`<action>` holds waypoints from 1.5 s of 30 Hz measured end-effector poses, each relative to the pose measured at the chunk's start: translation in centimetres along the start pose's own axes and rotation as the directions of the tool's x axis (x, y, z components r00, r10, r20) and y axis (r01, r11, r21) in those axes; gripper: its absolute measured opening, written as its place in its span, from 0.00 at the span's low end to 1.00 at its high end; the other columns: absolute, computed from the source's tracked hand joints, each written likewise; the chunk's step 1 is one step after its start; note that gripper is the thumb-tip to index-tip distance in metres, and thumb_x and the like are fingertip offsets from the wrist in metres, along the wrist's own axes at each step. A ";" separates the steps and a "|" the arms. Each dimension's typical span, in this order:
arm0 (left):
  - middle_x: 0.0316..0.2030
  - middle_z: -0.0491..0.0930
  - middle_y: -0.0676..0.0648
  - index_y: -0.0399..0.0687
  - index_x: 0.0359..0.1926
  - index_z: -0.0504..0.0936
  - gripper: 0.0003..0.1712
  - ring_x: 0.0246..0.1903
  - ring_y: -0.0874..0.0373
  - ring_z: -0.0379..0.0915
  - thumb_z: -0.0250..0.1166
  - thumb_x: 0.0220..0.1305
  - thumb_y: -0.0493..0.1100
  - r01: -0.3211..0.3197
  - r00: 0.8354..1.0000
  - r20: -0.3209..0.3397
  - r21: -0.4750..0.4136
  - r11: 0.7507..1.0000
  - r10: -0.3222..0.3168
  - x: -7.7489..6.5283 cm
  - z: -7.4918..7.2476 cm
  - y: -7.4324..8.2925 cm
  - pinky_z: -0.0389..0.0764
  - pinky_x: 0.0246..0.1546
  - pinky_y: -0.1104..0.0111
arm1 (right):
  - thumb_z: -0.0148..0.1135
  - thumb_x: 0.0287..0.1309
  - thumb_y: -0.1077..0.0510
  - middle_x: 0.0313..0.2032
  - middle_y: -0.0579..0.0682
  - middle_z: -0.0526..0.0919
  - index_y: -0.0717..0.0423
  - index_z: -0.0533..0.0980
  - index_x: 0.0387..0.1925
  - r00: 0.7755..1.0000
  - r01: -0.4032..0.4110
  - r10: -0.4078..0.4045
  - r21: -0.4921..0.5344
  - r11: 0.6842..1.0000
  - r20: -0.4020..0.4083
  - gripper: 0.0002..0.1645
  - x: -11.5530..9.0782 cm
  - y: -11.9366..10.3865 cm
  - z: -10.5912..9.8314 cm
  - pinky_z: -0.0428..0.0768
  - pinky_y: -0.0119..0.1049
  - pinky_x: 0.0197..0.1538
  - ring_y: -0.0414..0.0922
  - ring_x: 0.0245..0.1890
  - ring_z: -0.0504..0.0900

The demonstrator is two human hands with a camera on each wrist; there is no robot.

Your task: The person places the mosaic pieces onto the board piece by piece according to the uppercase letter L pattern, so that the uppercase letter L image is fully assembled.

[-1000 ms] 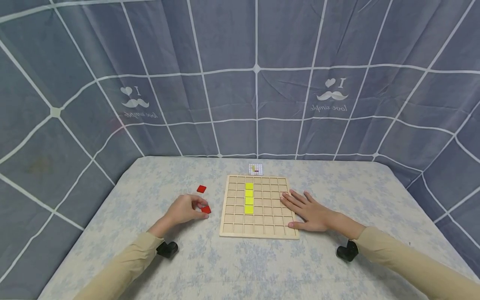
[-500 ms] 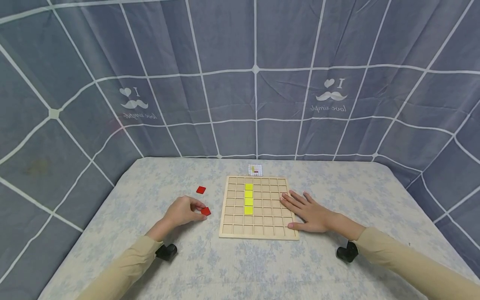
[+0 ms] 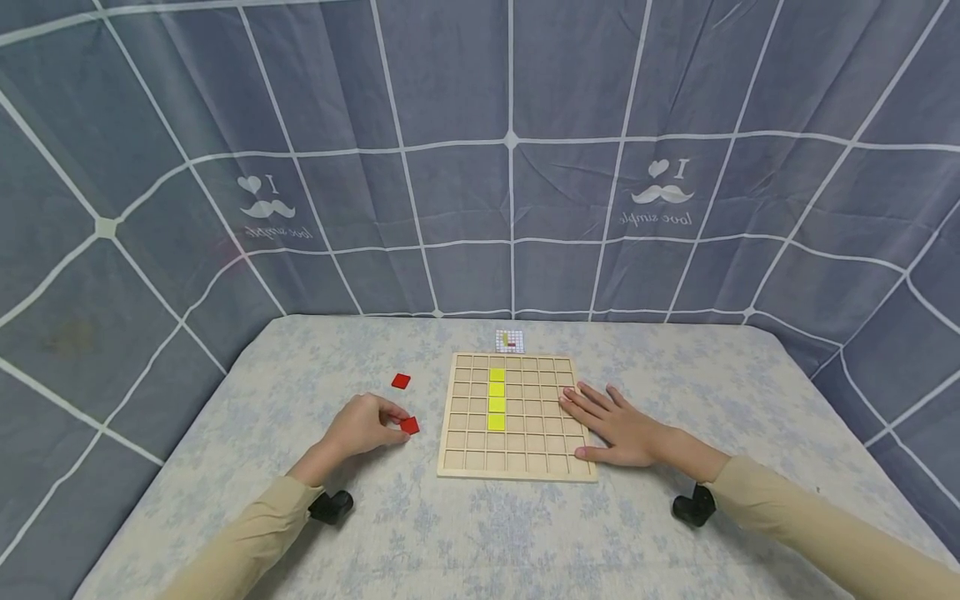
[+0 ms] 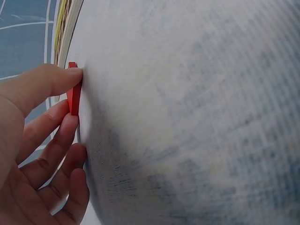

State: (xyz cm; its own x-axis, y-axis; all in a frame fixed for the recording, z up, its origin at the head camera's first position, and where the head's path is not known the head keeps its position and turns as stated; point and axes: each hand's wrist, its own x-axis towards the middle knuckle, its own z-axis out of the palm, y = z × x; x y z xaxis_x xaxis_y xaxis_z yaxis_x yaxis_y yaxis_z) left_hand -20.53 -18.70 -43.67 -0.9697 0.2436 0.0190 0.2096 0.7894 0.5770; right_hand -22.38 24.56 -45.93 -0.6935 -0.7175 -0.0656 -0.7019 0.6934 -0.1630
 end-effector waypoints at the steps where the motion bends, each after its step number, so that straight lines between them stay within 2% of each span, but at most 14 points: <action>1: 0.29 0.85 0.51 0.43 0.37 0.89 0.14 0.22 0.63 0.68 0.75 0.46 0.39 -0.009 1.000 0.002 0.005 1.000 0.009 0.0 0.0 0.0 0.70 0.24 0.71 | 0.48 0.65 0.33 0.76 0.52 0.45 0.49 0.45 0.76 1.000 0.001 -0.001 0.001 1.000 0.001 0.48 0.0 0.0 0.0 0.43 0.68 0.69 0.57 0.76 0.43; 5: 0.28 0.85 0.51 0.43 0.36 0.89 0.13 0.22 0.65 0.69 0.73 0.45 0.39 -0.028 1.000 0.003 0.030 0.999 0.028 0.1 0.1 0.0 0.71 0.24 0.71 | 0.48 0.65 0.33 0.76 0.52 0.45 0.49 0.45 0.76 1.000 0.008 -0.008 0.004 1.000 -0.003 0.48 -0.2 -0.1 0.0 0.44 0.68 0.68 0.58 0.76 0.43; 11: 0.29 0.86 0.51 0.44 0.36 0.89 0.15 0.23 0.65 0.71 0.73 0.43 0.41 -0.015 1.000 -0.018 0.070 0.997 0.016 0.3 0.2 0.3 0.72 0.24 0.71 | 0.48 0.65 0.33 0.76 0.53 0.45 0.49 0.45 0.76 1.000 0.007 -0.007 0.006 1.000 -0.006 0.48 -0.2 -0.2 0.1 0.44 0.69 0.68 0.58 0.75 0.43; 17: 0.28 0.85 0.52 0.46 0.36 0.88 0.14 0.21 0.65 0.70 0.73 0.43 0.41 -0.020 0.999 -0.044 0.040 0.999 0.022 0.7 0.3 1.0 0.70 0.21 0.71 | 0.47 0.65 0.32 0.76 0.53 0.44 0.48 0.45 0.76 1.000 0.002 -0.002 0.005 1.000 0.003 0.48 -0.3 -0.1 0.2 0.44 0.68 0.68 0.58 0.76 0.42; 22: 0.28 0.85 0.52 0.48 0.37 0.88 0.14 0.19 0.64 0.69 0.73 0.44 0.43 -0.034 0.998 -0.056 0.022 0.999 0.035 1.3 0.4 2.3 0.68 0.19 0.71 | 0.48 0.65 0.33 0.76 0.53 0.44 0.48 0.45 0.76 1.000 0.000 0.000 0.009 1.000 0.005 0.48 -0.3 -0.1 0.1 0.43 0.68 0.68 0.58 0.76 0.42; 27: 0.30 0.85 0.53 0.50 0.37 0.89 0.15 0.16 0.65 0.68 0.75 0.44 0.46 -0.090 0.994 -0.055 0.037 0.995 0.092 2.1 0.7 4.0 0.70 0.18 0.68 | 0.48 0.65 0.33 0.76 0.53 0.44 0.48 0.45 0.76 1.000 0.000 0.000 0.009 1.000 0.005 0.48 -0.3 0.0 0.2 0.43 0.68 0.68 0.58 0.76 0.42; 29: 0.30 0.85 0.53 0.50 0.37 0.89 0.15 0.15 0.65 0.67 0.75 0.45 0.46 -0.104 0.993 -0.051 0.040 0.994 0.106 2.4 1.0 4.7 0.76 0.29 0.64 | 0.48 0.65 0.33 0.76 0.52 0.44 0.48 0.44 0.76 1.000 0.000 0.000 0.012 1.000 0.009 0.48 -0.3 0.0 0.1 0.43 0.68 0.68 0.58 0.76 0.41; 32: 0.30 0.85 0.53 0.51 0.37 0.89 0.15 0.15 0.64 0.66 0.76 0.44 0.46 -0.110 0.993 -0.042 0.019 0.994 0.111 3.0 1.6 5.7 0.76 0.30 0.59 | 0.48 0.65 0.33 0.76 0.52 0.44 0.48 0.44 0.76 1.000 -0.005 0.004 0.010 1.000 0.015 0.48 -0.2 0.1 0.0 0.43 0.68 0.68 0.57 0.76 0.41; 34: 0.30 0.85 0.53 0.50 0.37 0.89 0.15 0.15 0.64 0.66 0.75 0.44 0.45 -0.118 0.992 -0.032 0.000 0.993 0.118 3.4 2.0 6.4 0.75 0.28 0.63 | 0.48 0.65 0.33 0.76 0.52 0.44 0.48 0.44 0.76 1.000 -0.009 0.009 0.004 1.000 0.018 0.48 -0.2 0.1 -0.1 0.43 0.68 0.69 0.57 0.76 0.41; 36: 0.30 0.86 0.53 0.50 0.37 0.89 0.15 0.17 0.64 0.67 0.75 0.44 0.46 -0.129 0.992 -0.019 -0.018 0.992 0.128 3.8 2.5 7.0 0.69 0.18 0.69 | 0.47 0.65 0.33 0.76 0.52 0.43 0.48 0.44 0.76 1.000 -0.015 0.014 0.006 1.000 0.023 0.48 -0.1 0.1 -0.2 0.43 0.68 0.69 0.57 0.76 0.40; 39: 0.31 0.86 0.53 0.50 0.37 0.89 0.14 0.18 0.64 0.67 0.74 0.45 0.45 -0.147 0.989 0.007 -0.036 0.988 0.148 4.3 3.3 7.9 0.64 0.18 0.74 | 0.47 0.65 0.33 0.76 0.51 0.43 0.48 0.44 0.76 0.999 -0.019 0.019 0.009 1.000 0.033 0.48 0.0 0.1 -0.3 0.42 0.68 0.69 0.57 0.76 0.40; 45: 0.37 0.87 0.52 0.50 0.38 0.89 0.13 0.17 0.65 0.66 0.73 0.46 0.43 -0.195 0.980 0.029 -0.053 0.979 0.197 5.1 4.6 9.1 0.64 0.18 0.74 | 0.47 0.65 0.32 0.77 0.51 0.43 0.48 0.44 0.76 0.999 -0.015 0.014 0.015 1.000 0.036 0.48 0.0 0.0 -0.4 0.42 0.68 0.69 0.57 0.76 0.39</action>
State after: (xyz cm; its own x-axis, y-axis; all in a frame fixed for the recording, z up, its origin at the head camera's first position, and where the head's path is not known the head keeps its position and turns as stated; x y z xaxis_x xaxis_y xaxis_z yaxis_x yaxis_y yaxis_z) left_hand -23.03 -7.66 -42.05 -0.9053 0.4104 0.1090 0.3882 0.6956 0.6045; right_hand -22.44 24.55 -45.57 -0.6972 -0.7094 -0.1031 -0.6891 0.7029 -0.1764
